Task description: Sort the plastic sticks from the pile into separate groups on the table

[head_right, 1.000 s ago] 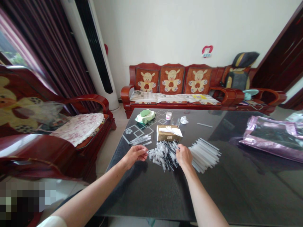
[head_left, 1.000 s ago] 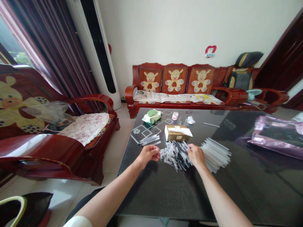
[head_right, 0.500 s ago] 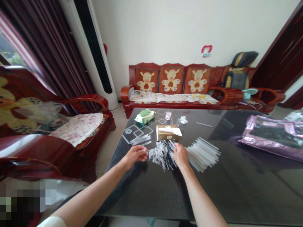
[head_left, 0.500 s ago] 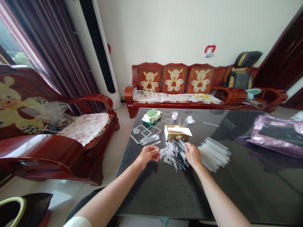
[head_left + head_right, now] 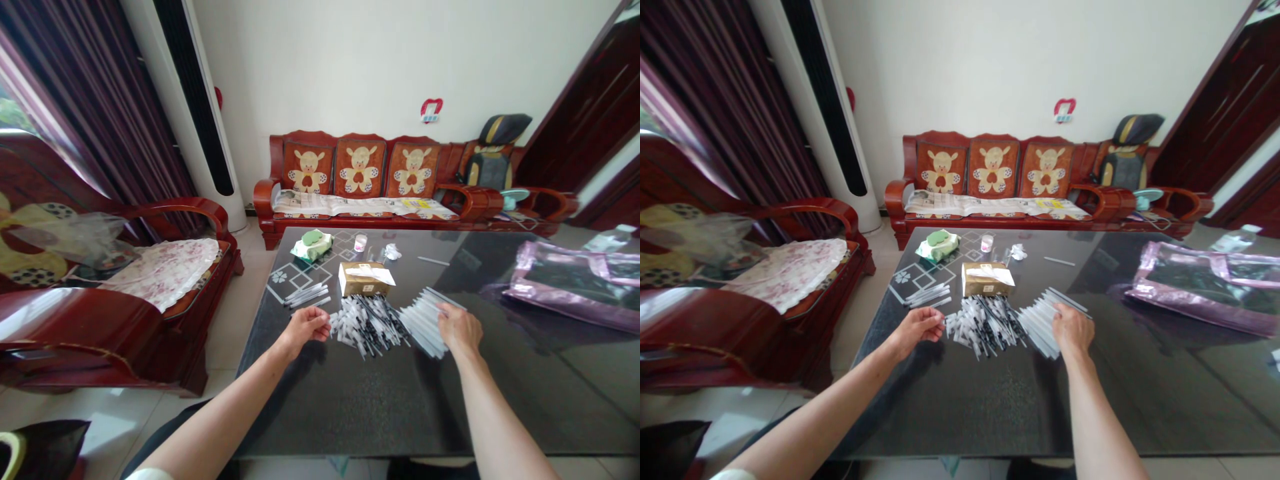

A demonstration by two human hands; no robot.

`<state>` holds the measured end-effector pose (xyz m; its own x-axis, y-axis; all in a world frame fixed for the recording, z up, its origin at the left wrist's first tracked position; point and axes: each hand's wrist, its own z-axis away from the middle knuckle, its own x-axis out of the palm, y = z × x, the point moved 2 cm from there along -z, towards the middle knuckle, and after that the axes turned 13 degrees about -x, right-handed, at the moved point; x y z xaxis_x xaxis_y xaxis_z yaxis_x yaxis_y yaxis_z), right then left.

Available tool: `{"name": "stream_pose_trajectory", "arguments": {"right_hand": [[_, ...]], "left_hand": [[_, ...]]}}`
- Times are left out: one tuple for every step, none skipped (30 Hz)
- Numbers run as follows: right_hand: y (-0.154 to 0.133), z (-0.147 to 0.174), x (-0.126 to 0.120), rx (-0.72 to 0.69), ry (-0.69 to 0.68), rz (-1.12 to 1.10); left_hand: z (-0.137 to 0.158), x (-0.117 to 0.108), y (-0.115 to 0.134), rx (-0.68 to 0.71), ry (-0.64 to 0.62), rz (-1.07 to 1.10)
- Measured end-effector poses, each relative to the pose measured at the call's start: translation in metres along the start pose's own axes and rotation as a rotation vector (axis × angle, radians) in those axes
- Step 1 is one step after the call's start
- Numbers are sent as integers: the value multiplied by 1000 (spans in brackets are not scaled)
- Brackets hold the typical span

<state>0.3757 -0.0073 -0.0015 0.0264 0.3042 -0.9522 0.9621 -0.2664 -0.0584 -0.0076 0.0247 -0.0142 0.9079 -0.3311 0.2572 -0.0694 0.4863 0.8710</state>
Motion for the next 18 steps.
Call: {"name": "stream_pose_trajectory", "arguments": {"right_hand": [[2,0,2,-12,3,-7],[3,1,3,-25,6,-17],[2,1,5,-37,5,-26],[1,1,6,-50,0,-32],[0,1,7,-64,-4,-36],[-1,1,8,-78,-7,-34],[-1,1,9,-90,-8,-28],[-2,0,9,-97,-8,-20],[-4,0,9,-101,-5,-10],[-8,0,8,-108,3,-5],[-13,0,7,-122,19,-14],[-22,2,5,-148,47,-43],[-34,6,2,-186,82,-93],[-50,11,-1,-240,120,-172],[-67,18,-4,-286,157,-282],[-86,27,-8,-337,161,-401],[-107,37,-11,-408,124,-526],[-127,47,-13,-479,71,-650]], "left_hand": [[0,0,0,-2,-1,-1],[-1,0,-1,-4,-1,-3],[-1,1,-1,-6,0,-4],[-1,1,-1,-7,3,-4],[-1,1,-1,-7,6,-4],[-1,1,-1,-8,11,-4],[-1,1,-1,-8,14,-4],[-1,1,-1,-7,16,-4],[-1,1,-1,-4,17,-4],[0,1,-1,-1,15,-3],[0,1,-1,4,10,1],[0,1,-1,9,4,7],[1,1,-1,14,-3,15],[1,2,-1,17,-10,22],[0,3,-2,17,-16,27],[0,4,-3,14,-23,28],[0,5,-4,9,-31,24],[1,7,-5,0,-41,14]]}}
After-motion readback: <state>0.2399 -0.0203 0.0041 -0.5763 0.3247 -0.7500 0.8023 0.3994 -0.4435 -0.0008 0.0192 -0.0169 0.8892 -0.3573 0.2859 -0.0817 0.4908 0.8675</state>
